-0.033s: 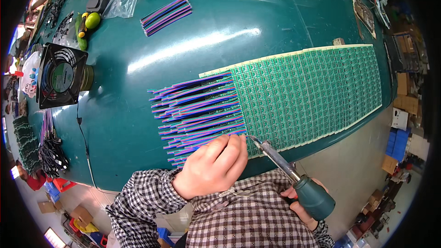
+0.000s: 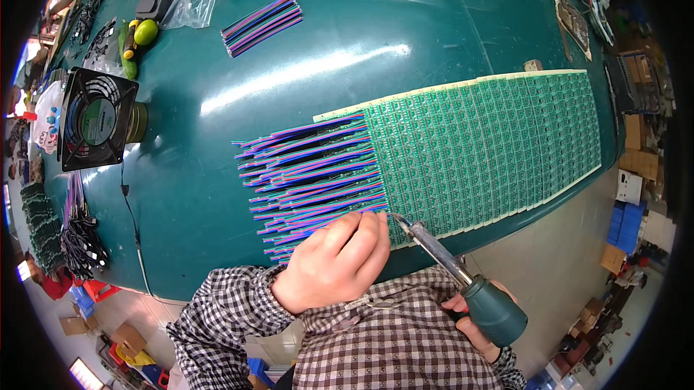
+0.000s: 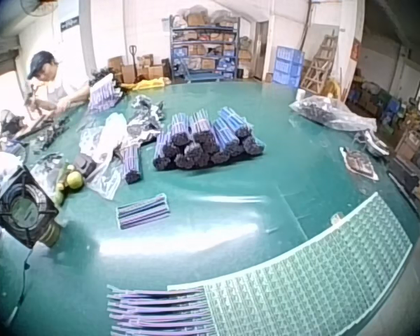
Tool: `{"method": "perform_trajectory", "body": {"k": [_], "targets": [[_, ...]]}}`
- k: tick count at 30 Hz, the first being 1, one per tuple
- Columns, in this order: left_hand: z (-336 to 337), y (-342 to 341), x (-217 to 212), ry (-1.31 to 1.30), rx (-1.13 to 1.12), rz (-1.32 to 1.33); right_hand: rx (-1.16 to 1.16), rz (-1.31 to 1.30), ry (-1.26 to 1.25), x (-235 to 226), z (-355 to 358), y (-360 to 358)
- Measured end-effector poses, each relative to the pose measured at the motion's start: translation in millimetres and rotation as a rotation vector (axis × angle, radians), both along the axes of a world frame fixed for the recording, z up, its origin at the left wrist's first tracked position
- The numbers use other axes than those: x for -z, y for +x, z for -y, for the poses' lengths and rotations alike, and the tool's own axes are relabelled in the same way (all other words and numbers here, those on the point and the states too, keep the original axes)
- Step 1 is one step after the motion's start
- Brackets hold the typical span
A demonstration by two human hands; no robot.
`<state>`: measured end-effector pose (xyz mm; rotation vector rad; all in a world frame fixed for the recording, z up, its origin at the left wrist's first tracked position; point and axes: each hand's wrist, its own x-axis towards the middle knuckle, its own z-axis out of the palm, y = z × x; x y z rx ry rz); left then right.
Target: The person places ribbon cables onto a circuit board panel by hand and solders the wire ends to the board using a soldering tool.
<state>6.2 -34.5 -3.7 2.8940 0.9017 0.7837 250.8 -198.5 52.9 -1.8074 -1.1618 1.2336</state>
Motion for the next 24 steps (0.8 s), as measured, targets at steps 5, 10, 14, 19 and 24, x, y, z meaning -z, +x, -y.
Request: {"method": "perform_trajectory", "body": {"k": [5,10,14,19,24], "targets": [[-0.3,0.2,-0.4,-0.012,0.002,0.004,-0.010,0.024,0.025,3.6,1.8,0.1],[-0.1,0.1,-0.2,-0.003,-0.002,0.001,0.009,0.021,0.021,3.1,-1.0,-2.9],[-0.1,0.1,-1.2,-0.020,0.001,0.000,0.070,-0.036,0.008,0.2,0.2,-4.3],[0.9,0.3,-0.7,-0.015,-0.008,-0.010,0.044,-0.040,-0.009,-3.8,-2.5,-2.8],[0.9,0.8,-0.8,0.017,-0.011,-0.020,0.124,-0.097,-0.041,-6.8,-2.4,-6.9]]}}
